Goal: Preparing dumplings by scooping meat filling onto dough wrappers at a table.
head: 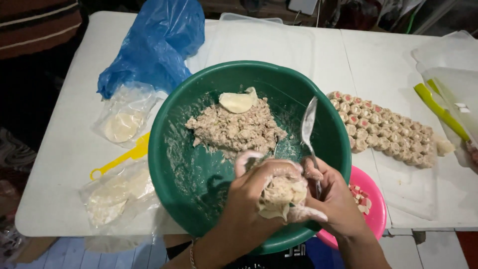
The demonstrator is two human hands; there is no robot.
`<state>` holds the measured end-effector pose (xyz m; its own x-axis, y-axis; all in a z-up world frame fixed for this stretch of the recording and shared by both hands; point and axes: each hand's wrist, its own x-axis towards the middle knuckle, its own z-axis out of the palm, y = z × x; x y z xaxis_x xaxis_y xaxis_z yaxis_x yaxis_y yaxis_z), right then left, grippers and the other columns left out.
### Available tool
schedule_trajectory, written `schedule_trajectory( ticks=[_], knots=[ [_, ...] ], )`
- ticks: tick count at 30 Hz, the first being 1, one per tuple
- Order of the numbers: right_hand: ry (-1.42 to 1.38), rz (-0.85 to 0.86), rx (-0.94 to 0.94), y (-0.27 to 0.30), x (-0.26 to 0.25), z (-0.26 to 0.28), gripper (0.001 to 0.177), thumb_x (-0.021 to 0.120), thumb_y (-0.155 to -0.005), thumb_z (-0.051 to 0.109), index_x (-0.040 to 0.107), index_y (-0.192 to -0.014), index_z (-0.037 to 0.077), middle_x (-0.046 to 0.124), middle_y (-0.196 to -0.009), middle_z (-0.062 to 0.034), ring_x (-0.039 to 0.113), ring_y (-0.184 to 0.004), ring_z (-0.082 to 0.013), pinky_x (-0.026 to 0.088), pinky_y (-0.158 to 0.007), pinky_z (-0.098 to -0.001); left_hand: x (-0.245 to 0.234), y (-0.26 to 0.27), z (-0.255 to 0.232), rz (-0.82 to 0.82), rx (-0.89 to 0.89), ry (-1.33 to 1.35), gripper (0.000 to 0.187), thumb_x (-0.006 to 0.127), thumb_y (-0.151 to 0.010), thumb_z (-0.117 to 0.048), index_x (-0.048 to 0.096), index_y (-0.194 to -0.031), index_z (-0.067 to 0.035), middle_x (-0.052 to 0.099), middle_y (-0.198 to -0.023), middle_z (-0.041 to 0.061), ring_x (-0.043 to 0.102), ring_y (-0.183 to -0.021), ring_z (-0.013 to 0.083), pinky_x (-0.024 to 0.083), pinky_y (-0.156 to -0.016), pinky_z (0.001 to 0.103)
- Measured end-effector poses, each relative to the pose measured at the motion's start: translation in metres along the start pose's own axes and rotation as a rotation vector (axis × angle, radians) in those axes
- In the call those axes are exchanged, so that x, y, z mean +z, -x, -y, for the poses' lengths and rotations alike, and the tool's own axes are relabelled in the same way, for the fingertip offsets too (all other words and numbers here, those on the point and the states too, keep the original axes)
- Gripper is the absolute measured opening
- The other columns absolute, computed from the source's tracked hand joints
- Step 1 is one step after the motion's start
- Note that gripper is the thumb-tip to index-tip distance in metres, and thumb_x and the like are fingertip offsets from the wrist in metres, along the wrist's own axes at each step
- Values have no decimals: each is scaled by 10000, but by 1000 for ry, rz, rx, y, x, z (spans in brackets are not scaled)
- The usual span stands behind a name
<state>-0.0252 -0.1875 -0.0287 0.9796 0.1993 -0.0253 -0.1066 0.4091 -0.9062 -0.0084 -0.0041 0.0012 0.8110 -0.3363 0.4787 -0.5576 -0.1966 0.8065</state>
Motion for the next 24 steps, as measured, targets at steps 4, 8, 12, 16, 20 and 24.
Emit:
schedule_trajectory(
  ticks=[4,8,12,16,20,24],
  knots=[
    [281,-69,-81,3,0,10,268,786,-798,53,618,-1003,17,706,-1072,-128,731,-868,-187,669,-745,-289,-20,-12,-3,61,-224,156,523,545,-861,-520,635,-1157,-99,688,-842,33,643,-666,139,580,-512,268],
    [500,-97,-48,9,5,31,199,626,-916,76,466,-803,106,689,-940,-93,720,-734,-196,690,-683,-322,-49,-28,8,160,-154,-86,319,791,-811,-309,659,-1031,-120,722,-957,25,661,-730,120,532,-553,233],
    [676,68,-85,17,4,43,206,475,-1016,205,472,-829,117,619,-876,-39,654,-701,-145,643,-648,-281,-52,-30,21,341,-352,-271,957,830,-764,-434,356,-1488,-24,412,-1551,168,374,-1418,322,277,-1156,486],
    [961,58,23,24,1,48,357,413,-1063,260,487,-750,105,455,-633,-6,479,-506,-132,419,-501,-313,-64,-31,27,407,-188,-303,557,783,-751,-185,561,-1258,-123,675,-1189,133,623,-1146,309,503,-963,448],
    [1361,55,-94,20,17,64,395,582,-1001,271,476,-648,129,310,-509,-3,313,-445,-122,311,-464,-295,-63,-22,43,458,-56,-491,793,774,-699,79,450,-1420,18,450,-1505,201,426,-1383,328,337,-1183,421],
    [1607,15,-240,15,25,74,155,649,-881,307,723,-1007,254,624,-383,38,608,-263,-128,444,-336,-300,-69,-26,41,449,-109,-418,774,768,-772,-25,412,-1460,-37,448,-1495,238,483,-1322,360,424,-1097,471]
  ],
)
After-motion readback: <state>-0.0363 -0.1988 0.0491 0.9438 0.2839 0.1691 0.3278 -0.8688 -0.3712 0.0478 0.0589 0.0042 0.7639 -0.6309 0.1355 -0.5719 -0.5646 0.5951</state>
